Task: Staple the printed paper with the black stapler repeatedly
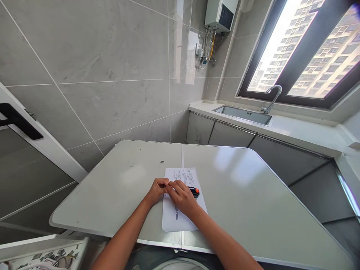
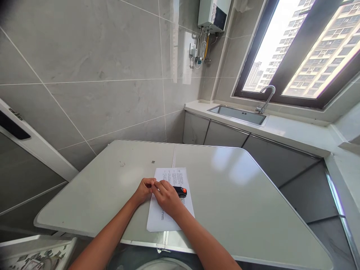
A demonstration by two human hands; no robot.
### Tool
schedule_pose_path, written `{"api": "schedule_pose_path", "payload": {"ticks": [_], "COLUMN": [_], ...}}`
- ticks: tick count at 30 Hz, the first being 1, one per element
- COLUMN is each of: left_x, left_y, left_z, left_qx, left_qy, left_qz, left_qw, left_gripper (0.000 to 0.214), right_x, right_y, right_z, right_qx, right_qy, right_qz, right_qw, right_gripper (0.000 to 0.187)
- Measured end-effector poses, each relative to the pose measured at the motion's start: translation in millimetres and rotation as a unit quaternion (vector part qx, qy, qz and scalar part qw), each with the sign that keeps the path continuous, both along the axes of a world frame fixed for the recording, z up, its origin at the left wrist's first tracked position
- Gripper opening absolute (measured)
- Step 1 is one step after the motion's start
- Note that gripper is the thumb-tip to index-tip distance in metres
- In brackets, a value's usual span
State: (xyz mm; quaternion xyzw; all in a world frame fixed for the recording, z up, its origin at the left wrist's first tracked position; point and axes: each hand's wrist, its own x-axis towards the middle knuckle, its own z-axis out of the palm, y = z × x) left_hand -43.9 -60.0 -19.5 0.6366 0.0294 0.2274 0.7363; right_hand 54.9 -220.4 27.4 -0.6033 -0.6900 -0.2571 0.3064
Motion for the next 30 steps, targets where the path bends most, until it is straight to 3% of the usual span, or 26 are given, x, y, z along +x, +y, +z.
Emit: {"api": "schedule_pose_path", "payload": {"ticks": [4,8,12,17,24,30], "left_x": [0,1,1,1,-1,0], "left_y": [0,0,-1,0,3,4], "left_z": [-1.0,2.8,8.5,8.9,4.6,4.1], "left_qx": [-0.013,-0.064,-0.118,-0.129,-0.122,-0.099], "left_qy": [0.005,0.007,-0.003,-0.008,0.011,0.033], "left_qz": [0.026,0.061,0.075,0.063,0.062,0.087], "left_qw": [1.000,0.996,0.990,0.990,0.991,0.991], "left_gripper": [0.060,0.060,0.056,0.055,0.056,0.061], "right_x": [8,66,155,228,249,249], "right_y": [0,-4,-4,6,25,1], "right_z": [15.3,20.1,0.0,-30.3,-52.0,-60.2], "right_qx": [0.018,0.004,-0.111,-0.131,-0.148,-0.154], "right_qy": [0.080,0.240,0.350,0.393,0.415,0.401], "right_qz": [0.000,-0.088,-0.248,-0.316,-0.313,-0.314], "right_qw": [0.997,0.967,0.896,0.853,0.842,0.847], "right_gripper": [0.028,0.022,0.019,0.025,0.022,0.030]}}
